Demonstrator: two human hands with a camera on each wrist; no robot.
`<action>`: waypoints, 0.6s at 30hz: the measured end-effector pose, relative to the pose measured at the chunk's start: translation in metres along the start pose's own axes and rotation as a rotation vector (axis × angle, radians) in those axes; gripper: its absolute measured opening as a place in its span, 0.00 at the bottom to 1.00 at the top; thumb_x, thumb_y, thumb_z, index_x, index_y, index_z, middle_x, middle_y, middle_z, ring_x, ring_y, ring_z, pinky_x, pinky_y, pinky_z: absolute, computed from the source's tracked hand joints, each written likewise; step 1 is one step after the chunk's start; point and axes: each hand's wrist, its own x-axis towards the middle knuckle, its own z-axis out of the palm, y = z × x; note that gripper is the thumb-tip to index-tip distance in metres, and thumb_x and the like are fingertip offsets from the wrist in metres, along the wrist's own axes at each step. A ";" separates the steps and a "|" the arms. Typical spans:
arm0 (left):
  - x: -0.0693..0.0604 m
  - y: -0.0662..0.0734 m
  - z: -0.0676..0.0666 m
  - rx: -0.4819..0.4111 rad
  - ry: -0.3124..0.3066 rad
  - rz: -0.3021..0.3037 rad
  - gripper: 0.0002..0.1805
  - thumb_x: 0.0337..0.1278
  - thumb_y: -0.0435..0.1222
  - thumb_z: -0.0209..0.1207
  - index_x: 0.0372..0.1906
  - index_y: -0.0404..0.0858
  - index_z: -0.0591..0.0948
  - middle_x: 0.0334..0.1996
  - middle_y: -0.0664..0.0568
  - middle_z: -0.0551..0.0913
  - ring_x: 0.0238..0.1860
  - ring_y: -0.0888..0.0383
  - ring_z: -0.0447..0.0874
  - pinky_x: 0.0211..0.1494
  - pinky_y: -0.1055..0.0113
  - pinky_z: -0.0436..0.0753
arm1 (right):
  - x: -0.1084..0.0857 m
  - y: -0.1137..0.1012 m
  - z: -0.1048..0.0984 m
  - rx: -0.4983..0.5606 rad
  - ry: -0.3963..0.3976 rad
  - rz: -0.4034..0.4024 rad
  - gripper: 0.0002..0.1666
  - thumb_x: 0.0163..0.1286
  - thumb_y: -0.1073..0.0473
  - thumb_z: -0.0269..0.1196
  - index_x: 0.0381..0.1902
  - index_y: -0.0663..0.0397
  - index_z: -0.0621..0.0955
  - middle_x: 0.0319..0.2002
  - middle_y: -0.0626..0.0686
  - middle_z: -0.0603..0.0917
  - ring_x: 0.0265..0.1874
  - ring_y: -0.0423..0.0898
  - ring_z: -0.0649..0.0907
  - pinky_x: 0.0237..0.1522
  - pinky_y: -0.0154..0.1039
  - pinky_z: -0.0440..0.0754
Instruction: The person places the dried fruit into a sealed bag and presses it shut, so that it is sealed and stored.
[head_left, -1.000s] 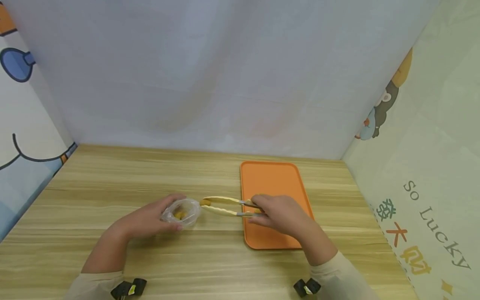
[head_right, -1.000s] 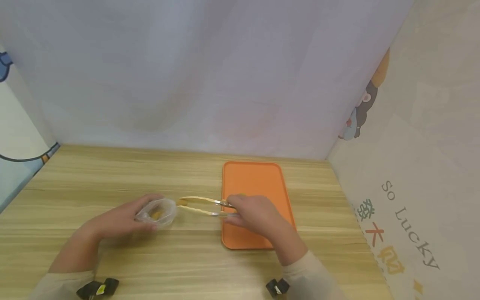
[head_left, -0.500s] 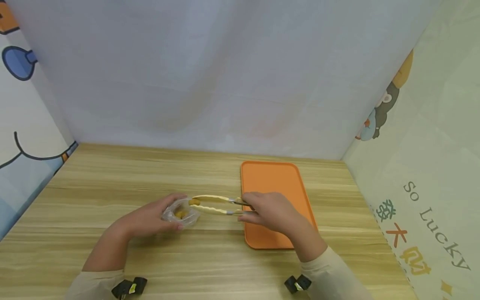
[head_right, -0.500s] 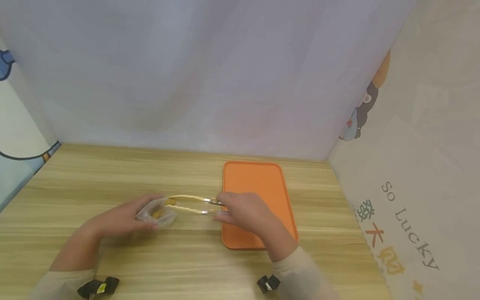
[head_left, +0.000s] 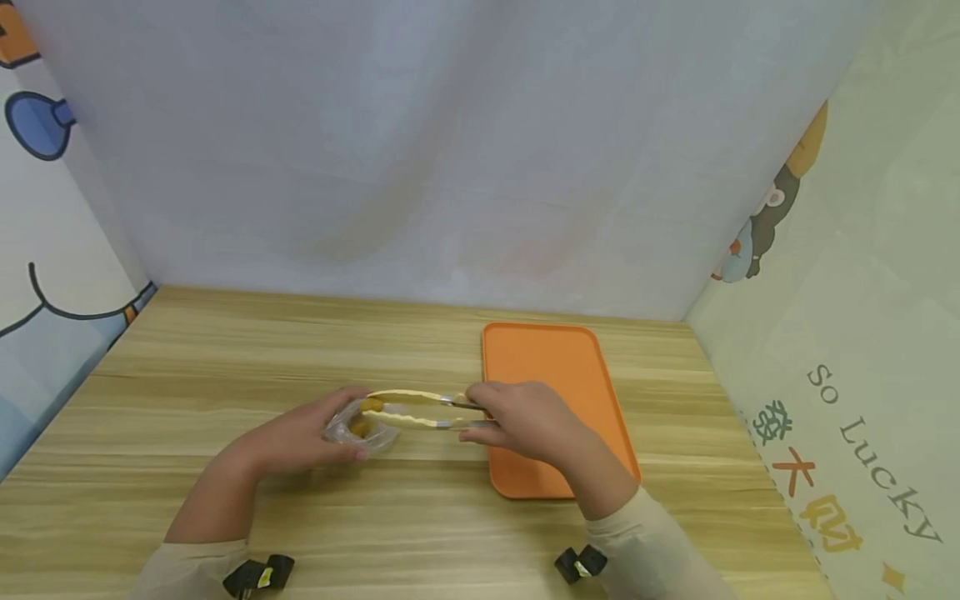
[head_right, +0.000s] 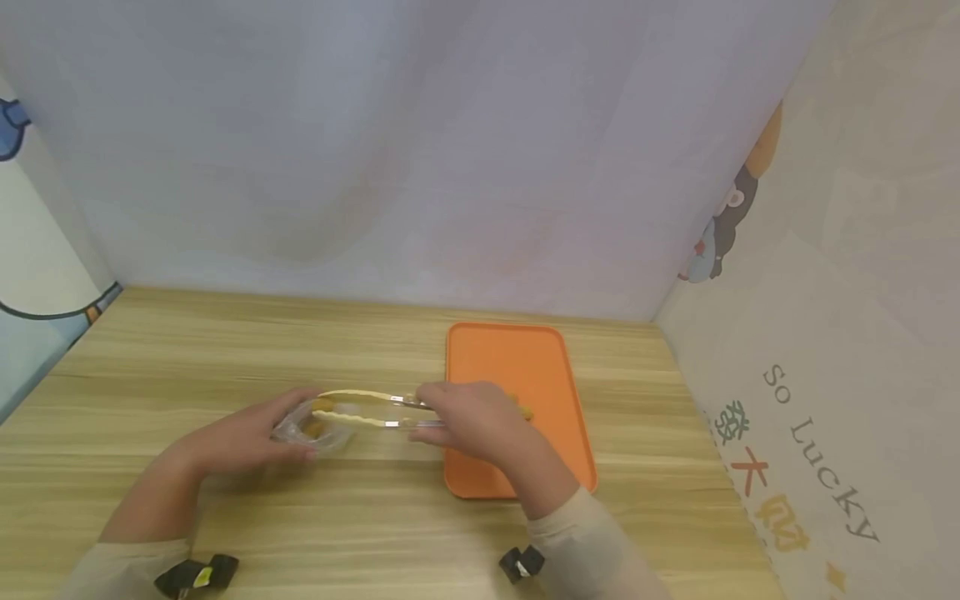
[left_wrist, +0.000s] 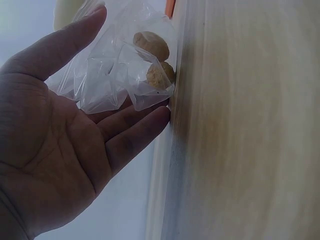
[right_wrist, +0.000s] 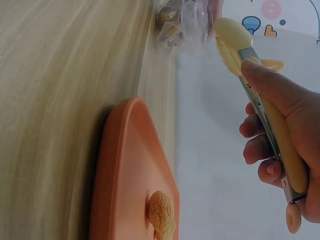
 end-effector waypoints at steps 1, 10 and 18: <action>0.000 0.000 0.000 0.002 0.001 0.000 0.50 0.50 0.61 0.66 0.75 0.51 0.58 0.68 0.44 0.67 0.64 0.43 0.69 0.60 0.41 0.71 | 0.001 0.000 0.000 0.000 0.002 -0.004 0.22 0.64 0.35 0.63 0.41 0.44 0.75 0.22 0.37 0.70 0.15 0.34 0.63 0.18 0.29 0.60; 0.000 0.002 0.000 0.007 0.003 0.005 0.45 0.49 0.60 0.67 0.71 0.53 0.61 0.61 0.49 0.73 0.57 0.50 0.74 0.54 0.48 0.74 | 0.003 -0.003 -0.001 0.022 -0.008 0.000 0.24 0.63 0.35 0.64 0.43 0.44 0.75 0.25 0.38 0.73 0.15 0.34 0.66 0.18 0.29 0.63; 0.001 0.004 -0.001 -0.018 -0.008 0.002 0.43 0.50 0.59 0.68 0.70 0.56 0.62 0.57 0.52 0.74 0.50 0.53 0.75 0.50 0.53 0.74 | -0.001 0.000 -0.002 0.011 0.022 -0.010 0.24 0.62 0.35 0.65 0.43 0.45 0.75 0.25 0.39 0.74 0.15 0.34 0.65 0.18 0.29 0.63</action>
